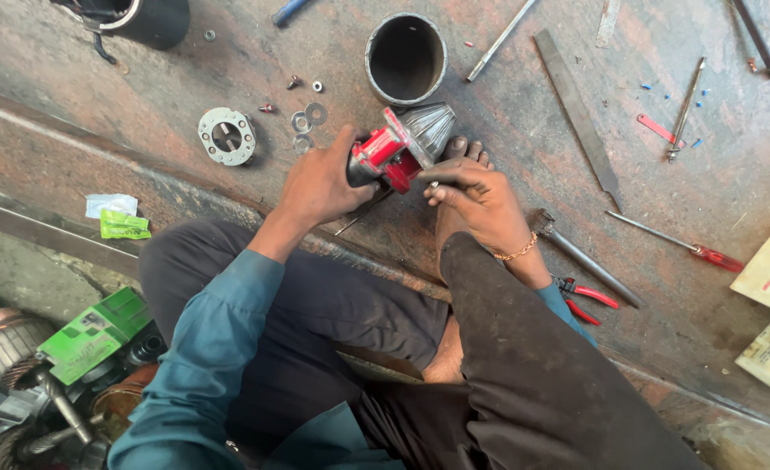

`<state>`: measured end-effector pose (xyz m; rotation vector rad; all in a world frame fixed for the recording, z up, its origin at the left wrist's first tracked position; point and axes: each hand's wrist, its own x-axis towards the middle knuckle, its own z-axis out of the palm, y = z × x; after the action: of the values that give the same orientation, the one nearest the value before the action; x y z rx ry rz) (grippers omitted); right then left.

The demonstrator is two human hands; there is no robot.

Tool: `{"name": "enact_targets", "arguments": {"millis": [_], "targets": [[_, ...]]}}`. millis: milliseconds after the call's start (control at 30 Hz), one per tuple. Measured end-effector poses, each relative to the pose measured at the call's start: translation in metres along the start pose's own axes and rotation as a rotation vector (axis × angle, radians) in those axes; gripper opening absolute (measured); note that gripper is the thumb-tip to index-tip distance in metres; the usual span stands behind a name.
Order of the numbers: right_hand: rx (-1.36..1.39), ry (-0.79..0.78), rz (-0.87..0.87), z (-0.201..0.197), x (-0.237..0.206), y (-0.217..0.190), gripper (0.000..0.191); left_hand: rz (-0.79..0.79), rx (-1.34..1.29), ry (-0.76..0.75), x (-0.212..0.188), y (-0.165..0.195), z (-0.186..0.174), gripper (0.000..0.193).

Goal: The person sits on the workshop floor disassembling and reassembling an electric starter motor. They use a screwdriver to pry components, fit the armature into the red housing, drive a long rod to seat parts, insert carbon brushes into the cylindrical casing, and fit the end plate and flange onto the assembled motor.

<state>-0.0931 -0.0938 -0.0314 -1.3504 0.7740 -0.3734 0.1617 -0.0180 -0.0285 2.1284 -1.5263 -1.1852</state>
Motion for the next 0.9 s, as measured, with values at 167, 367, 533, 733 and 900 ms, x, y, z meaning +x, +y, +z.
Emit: {"name": "enact_targets", "arguments": {"millis": [167,367,533,733,900], "targets": [[0.194,0.13,0.112,0.008,0.007,0.0,0.024,-0.025,-0.032,-0.065,0.006,0.0,-0.004,0.075],[-0.618,0.138,-0.321,0.02,0.018,-0.016,0.02,0.006,-0.034,-0.013,0.003,-0.001,-0.002,0.078],[-0.802,0.135,-0.355,0.035,0.031,-0.017,0.021,-0.022,-0.022,0.006,0.002,-0.002,0.001,0.078],[-0.888,0.071,-0.487,0.043,0.04,-0.007,0.025,0.021,-0.044,0.061,-0.001,-0.006,0.003,0.075],[-0.936,0.121,-0.527,0.049,0.037,-0.004,0.024,-0.007,-0.04,0.06,-0.001,-0.006,0.002,0.072]]}}
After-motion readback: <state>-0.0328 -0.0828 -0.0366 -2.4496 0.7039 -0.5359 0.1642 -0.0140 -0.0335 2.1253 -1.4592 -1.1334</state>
